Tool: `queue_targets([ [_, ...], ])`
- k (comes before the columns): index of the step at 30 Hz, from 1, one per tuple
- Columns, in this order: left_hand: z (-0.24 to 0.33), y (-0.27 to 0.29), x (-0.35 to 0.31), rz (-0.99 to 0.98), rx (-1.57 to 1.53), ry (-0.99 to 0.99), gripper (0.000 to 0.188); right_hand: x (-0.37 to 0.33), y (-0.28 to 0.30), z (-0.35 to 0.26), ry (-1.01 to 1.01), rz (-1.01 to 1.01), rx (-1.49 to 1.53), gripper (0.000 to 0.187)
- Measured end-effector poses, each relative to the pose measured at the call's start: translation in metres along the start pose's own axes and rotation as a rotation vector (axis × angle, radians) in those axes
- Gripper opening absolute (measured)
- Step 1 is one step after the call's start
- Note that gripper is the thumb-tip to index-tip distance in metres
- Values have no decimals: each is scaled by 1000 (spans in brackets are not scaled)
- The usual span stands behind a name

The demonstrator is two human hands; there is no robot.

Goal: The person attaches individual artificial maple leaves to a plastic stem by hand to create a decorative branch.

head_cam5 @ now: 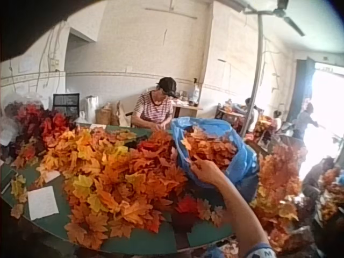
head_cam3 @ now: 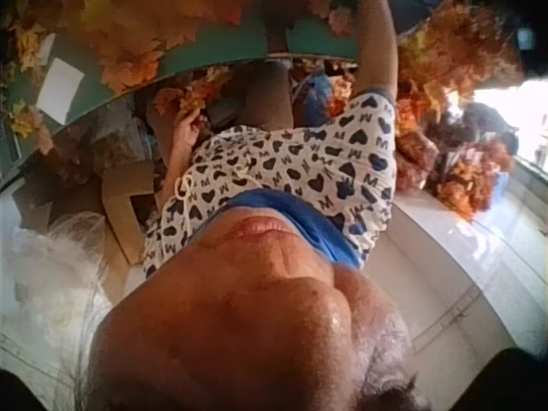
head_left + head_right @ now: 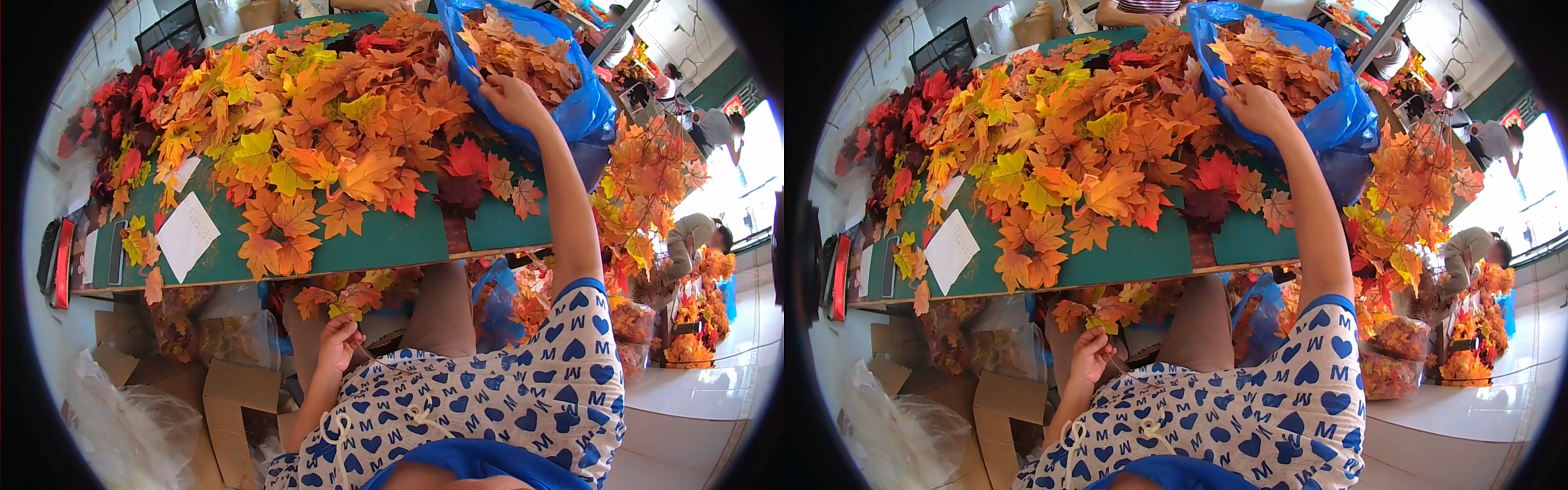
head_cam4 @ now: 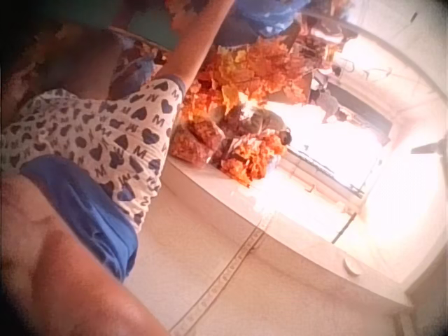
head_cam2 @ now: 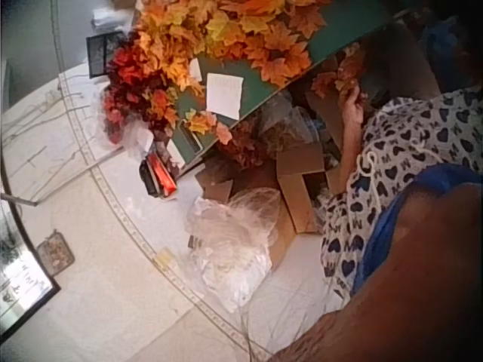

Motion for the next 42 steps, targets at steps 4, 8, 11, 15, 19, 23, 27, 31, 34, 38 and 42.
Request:
queue_targets([
  [4,4,2,0,8,-10,-25,17,7,2,30,-72,129,116,39],
  [8,0,7,-3,4,-45,-19,17,-23,43,40,-152,764,303,25],
  [11,-2,8,-6,10,-42,-5,16,-37,57,37,-156,873,470,31],
  [15,1,-3,-13,-16,-104,5,18,-49,56,14,-28,750,959,27],
  [19,13,-30,-25,-153,-256,-23,20,-127,5,-63,174,257,715,15],
  [23,35,-70,-34,-407,-316,-77,19,-236,-89,-166,560,-185,650,26],
  [27,42,-86,-38,-356,-223,-95,19,-286,-140,-179,504,-328,808,24],
  [31,40,-86,-33,-129,-163,-191,22,-303,-191,-138,-229,-157,1684,43],
  [34,40,-89,-33,-103,-167,-237,24,-353,-240,-144,-685,-416,1746,45],
  [38,31,-96,-34,-107,-90,-233,25,-365,-239,-157,-505,-267,1766,52],
  [42,28,-98,-40,-104,-7,-253,25,-344,-212,-160,-151,-76,1642,36],
])
Point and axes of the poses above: each hand's wrist, its own x-axis towards the middle knuckle, its own y-axis out of the back of the hand, z = x × y, the point moved 7 cm from there along x, towards the middle knuckle, and after that the axes turned 2 degrees about -y, right-handed, at the moved point
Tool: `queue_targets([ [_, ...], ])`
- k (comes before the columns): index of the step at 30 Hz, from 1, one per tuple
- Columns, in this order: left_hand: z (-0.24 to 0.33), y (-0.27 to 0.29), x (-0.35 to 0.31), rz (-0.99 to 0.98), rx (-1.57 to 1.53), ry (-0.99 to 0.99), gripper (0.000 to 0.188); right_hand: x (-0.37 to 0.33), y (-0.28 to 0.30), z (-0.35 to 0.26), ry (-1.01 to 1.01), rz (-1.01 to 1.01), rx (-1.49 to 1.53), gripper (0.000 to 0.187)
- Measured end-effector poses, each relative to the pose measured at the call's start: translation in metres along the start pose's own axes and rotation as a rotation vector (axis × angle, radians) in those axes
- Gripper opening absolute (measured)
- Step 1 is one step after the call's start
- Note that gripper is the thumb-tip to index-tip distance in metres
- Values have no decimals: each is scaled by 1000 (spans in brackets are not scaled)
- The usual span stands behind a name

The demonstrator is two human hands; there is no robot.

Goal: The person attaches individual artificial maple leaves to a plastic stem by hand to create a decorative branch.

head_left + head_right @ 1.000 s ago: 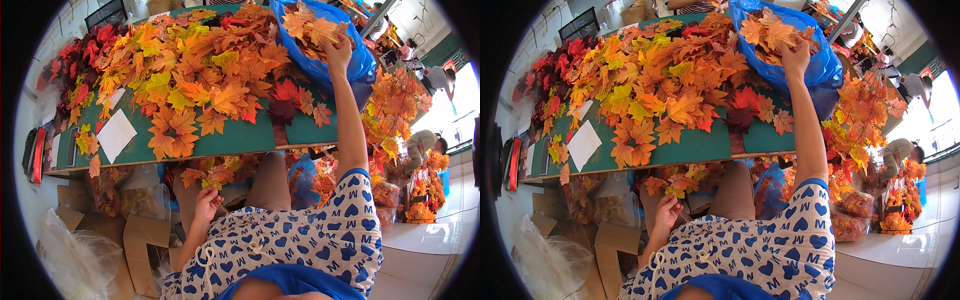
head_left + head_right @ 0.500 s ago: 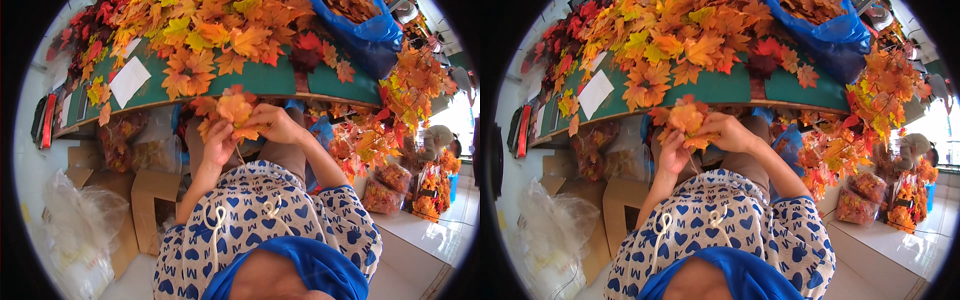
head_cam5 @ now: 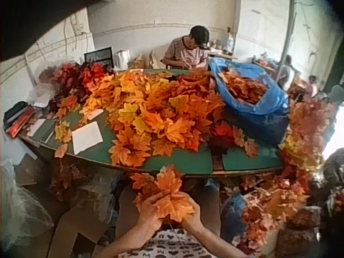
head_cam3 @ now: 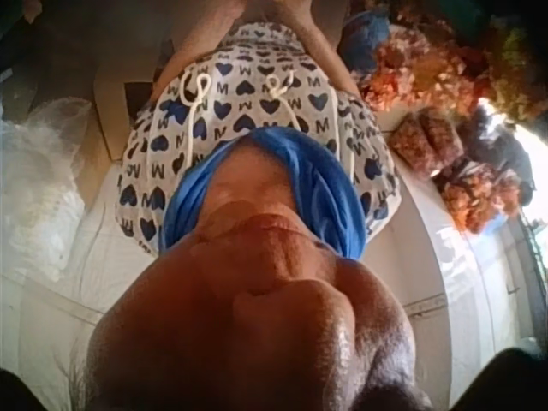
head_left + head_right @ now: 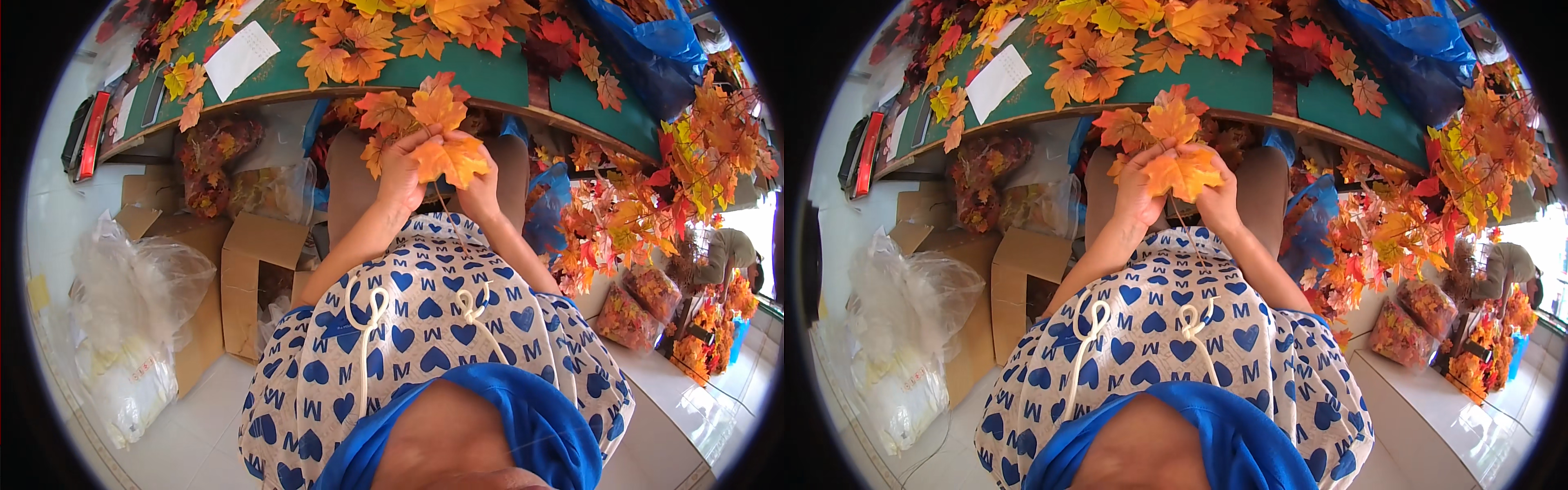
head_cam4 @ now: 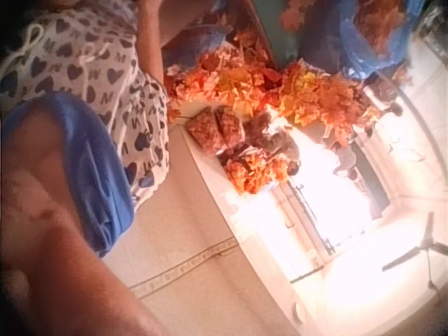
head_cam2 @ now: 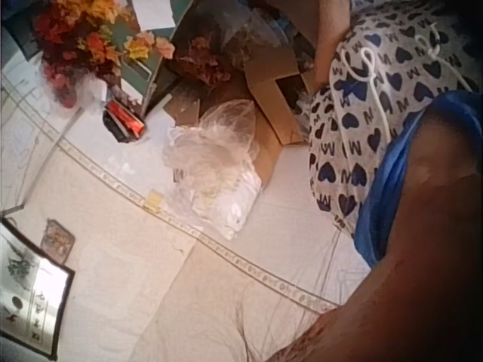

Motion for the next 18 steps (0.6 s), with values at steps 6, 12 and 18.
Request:
queue_targets([
  [6,11,0,-8,-71,99,26,28,1,3,-2,-78,101,-77,12],
  [12,14,-7,-19,-95,53,26,31,6,13,3,-336,215,408,15],
  [18,18,-11,-23,-90,229,-95,27,4,6,3,-367,218,524,16],
])
Point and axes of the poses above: each hand's wrist, its own x-axis towards the middle knuckle, its own y-axis out of the back of the hand, z = x × y, the point moved 7 cm from there along x, towards the middle knuckle, and after that the axes turned 2 degrees about -y, right-handed, at the moved point
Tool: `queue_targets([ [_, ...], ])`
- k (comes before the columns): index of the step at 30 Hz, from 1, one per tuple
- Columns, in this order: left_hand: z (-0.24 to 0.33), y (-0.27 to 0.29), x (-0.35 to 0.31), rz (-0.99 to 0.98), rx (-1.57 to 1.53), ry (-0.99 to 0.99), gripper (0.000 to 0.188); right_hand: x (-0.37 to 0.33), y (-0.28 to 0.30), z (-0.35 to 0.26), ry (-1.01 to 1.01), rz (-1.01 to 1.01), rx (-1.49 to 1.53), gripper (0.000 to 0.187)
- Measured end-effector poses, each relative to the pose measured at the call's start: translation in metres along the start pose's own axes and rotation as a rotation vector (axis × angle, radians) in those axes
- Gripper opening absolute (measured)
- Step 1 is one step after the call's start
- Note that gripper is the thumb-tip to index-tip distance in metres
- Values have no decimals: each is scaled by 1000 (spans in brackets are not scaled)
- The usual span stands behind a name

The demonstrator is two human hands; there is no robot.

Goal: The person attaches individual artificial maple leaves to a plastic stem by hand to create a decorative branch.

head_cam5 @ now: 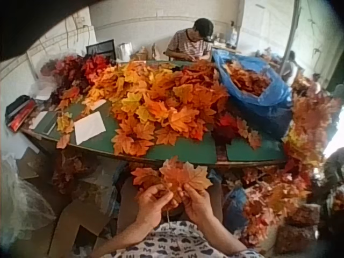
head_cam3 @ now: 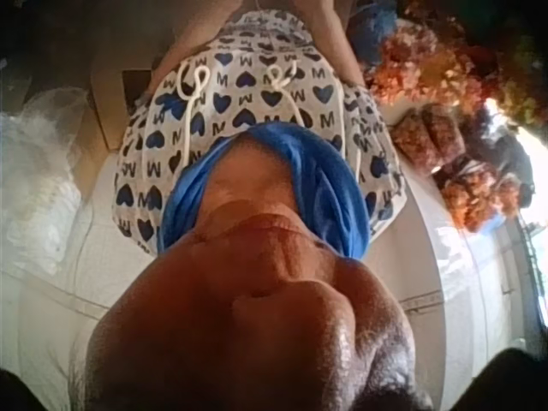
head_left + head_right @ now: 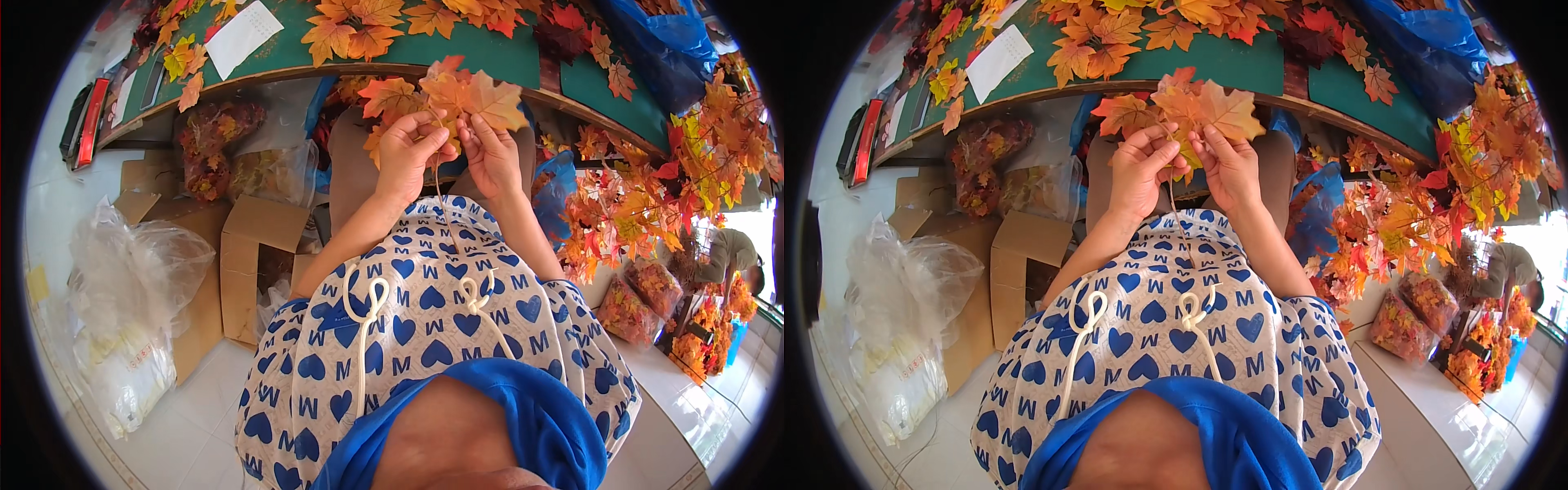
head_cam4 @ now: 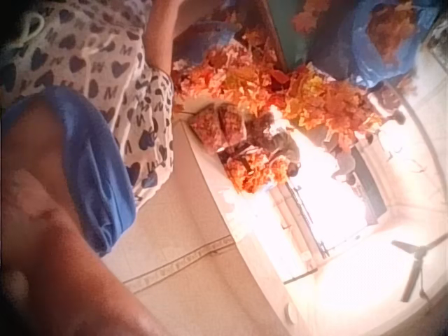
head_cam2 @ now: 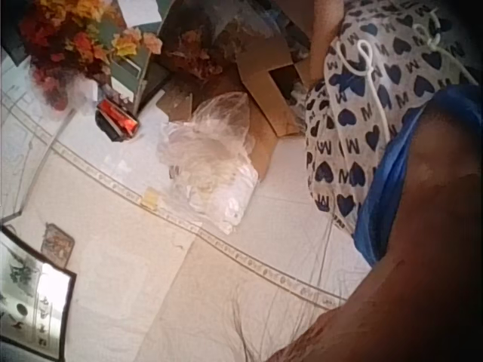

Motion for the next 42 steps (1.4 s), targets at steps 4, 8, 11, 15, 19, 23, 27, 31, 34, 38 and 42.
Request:
queue_targets([
  [4,-2,-3,-2,8,3,1,23,-1,-6,0,12,-26,-18,17],
  [8,-2,-4,-1,7,3,0,20,-2,-12,3,28,-68,49,10],
  [11,-3,-3,1,8,-2,6,20,-2,-2,7,-16,45,-15,7],
  [15,-6,-3,2,-4,13,20,19,0,0,7,2,-10,-62,6],
  [19,-10,0,9,-100,-30,48,20,1,5,0,146,-52,-508,5],
  [23,-22,-1,30,-290,-116,118,17,5,13,-39,671,36,-1187,15],
  [27,-57,-6,37,-377,-120,191,14,11,70,-44,521,71,-218,28],
  [31,-100,-9,34,-285,-35,327,17,8,102,-32,361,225,-153,23],
  [34,-98,-5,38,-192,-66,267,17,6,99,-26,260,173,-89,13],
  [38,-75,4,41,-74,-87,167,17,-2,68,-35,219,-26,-301,12],
  [42,-54,-1,34,-55,-62,106,16,-9,34,-30,101,-179,-266,16],
])
Point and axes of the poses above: each hand's wrist, its own x-axis towards the middle knuckle, its own y-axis out of the back of the hand, z = x × y, the point moved 7 cm from there along x, towards the middle knuckle, and after that the axes turned 2 degrees about -y, right-handed, at the moved point
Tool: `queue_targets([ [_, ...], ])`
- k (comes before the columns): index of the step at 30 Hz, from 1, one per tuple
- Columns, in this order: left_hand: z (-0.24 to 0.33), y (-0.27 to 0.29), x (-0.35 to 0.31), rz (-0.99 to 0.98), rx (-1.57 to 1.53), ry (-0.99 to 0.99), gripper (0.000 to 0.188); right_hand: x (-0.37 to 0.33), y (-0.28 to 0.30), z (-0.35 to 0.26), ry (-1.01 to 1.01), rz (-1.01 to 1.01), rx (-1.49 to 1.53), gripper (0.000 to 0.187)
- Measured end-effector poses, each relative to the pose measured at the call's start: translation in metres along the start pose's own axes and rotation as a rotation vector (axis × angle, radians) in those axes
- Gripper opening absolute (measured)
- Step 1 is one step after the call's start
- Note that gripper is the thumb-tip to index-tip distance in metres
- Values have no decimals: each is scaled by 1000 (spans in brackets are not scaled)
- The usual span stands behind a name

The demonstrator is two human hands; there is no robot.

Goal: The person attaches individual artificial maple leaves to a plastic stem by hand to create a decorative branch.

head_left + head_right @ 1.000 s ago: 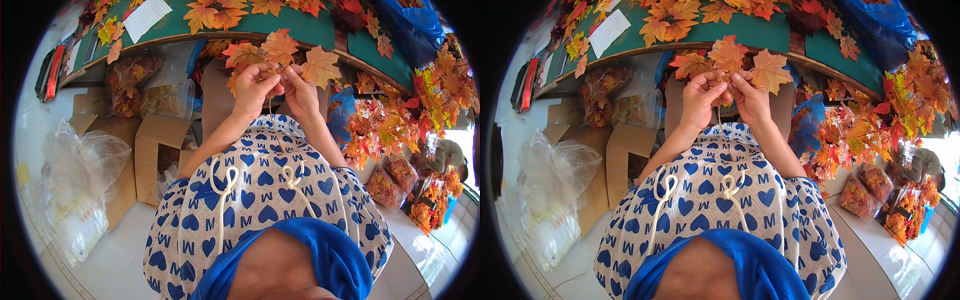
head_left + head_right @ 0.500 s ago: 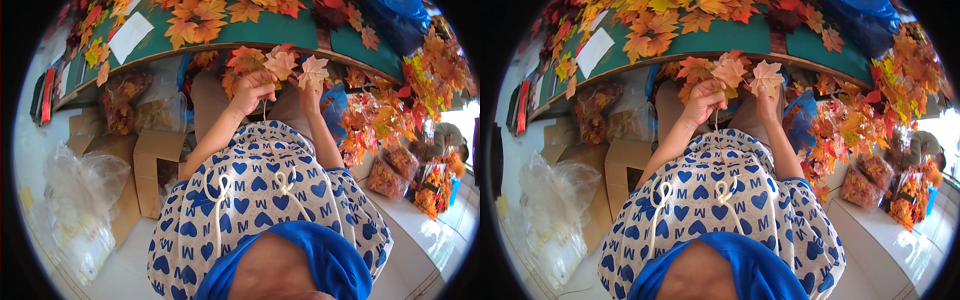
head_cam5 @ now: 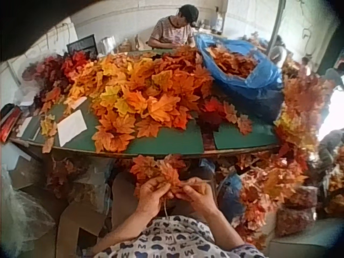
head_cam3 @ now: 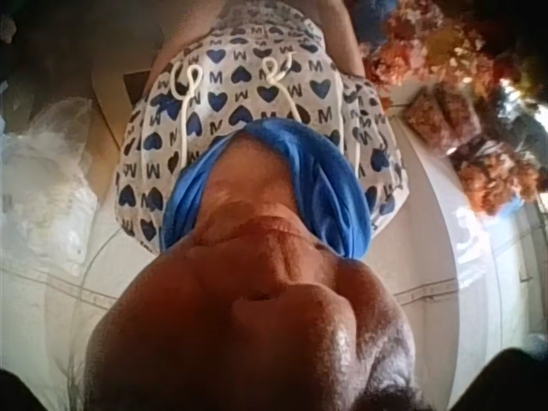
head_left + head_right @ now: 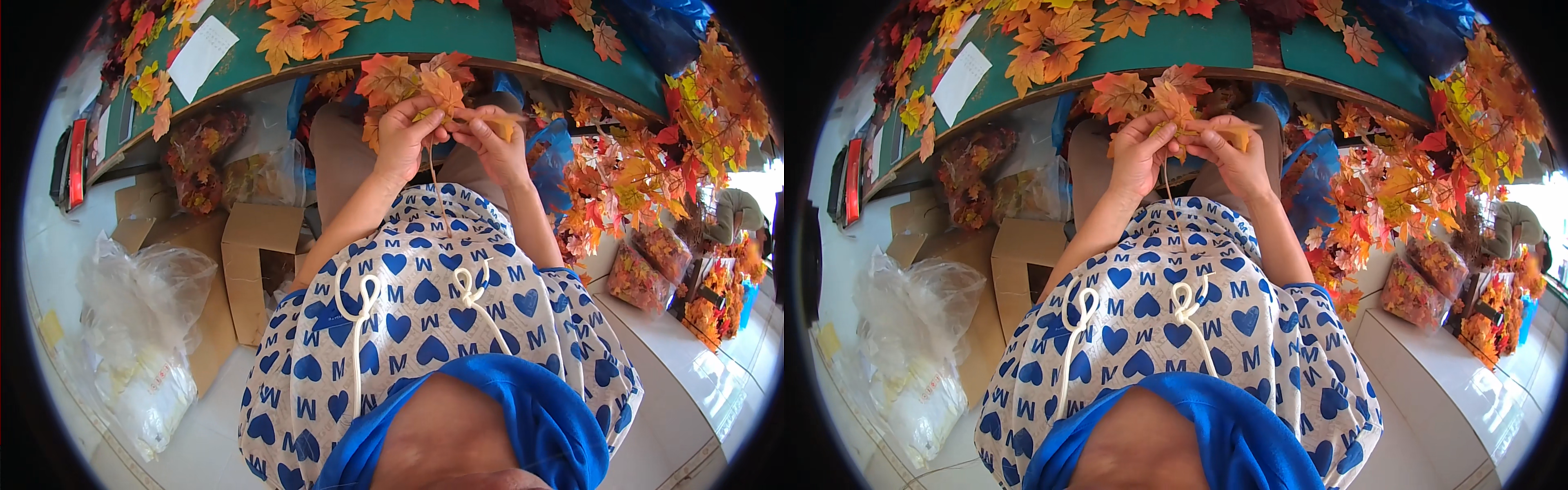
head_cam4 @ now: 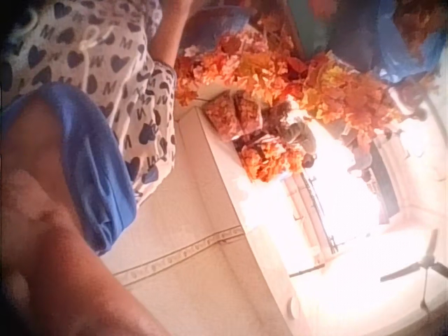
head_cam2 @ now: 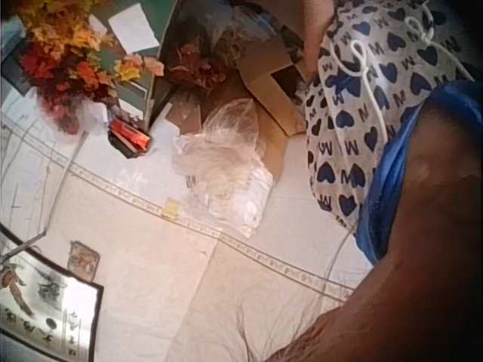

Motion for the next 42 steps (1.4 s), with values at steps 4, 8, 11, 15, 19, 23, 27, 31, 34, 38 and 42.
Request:
queue_targets([
  [4,21,-7,-12,13,83,-41,16,1,-1,-5,-67,184,-16,19],
  [8,34,-16,-25,39,129,-83,16,3,-3,-11,-30,208,95,20],
  [11,38,-26,-31,19,109,-103,18,3,-8,-7,-65,191,102,20],
  [15,42,-32,-34,-22,117,-93,20,0,-18,-1,-107,161,72,22],
  [19,42,-33,-35,-52,150,-88,21,0,-20,-2,-76,205,85,23],
  [23,40,-30,-32,-34,107,-98,22,0,-22,-5,-42,212,8,21],
  [27,40,-28,-30,-20,84,-104,22,1,-23,-5,-35,215,-47,21],
  [31,38,-26,-28,-12,101,-99,22,2,-24,-6,-14,216,-39,20],
  [34,35,-23,-27,1,84,-83,23,3,-24,-5,-13,223,-39,19],
  [38,36,-21,-26,16,114,-103,21,2,-26,-7,41,220,-89,21],
  [42,38,-23,-25,-51,197,-93,29,1,-28,-11,79,183,-197,25],
])
Point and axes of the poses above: each hand's wrist, its own x-axis towards the middle knuckle, its own y-axis out of the back of the hand, z = x × y, the point moved 7 cm from there along x, towards the middle knuckle, and after that the axes turned 2 degrees about -y, right-handed, at the moved point
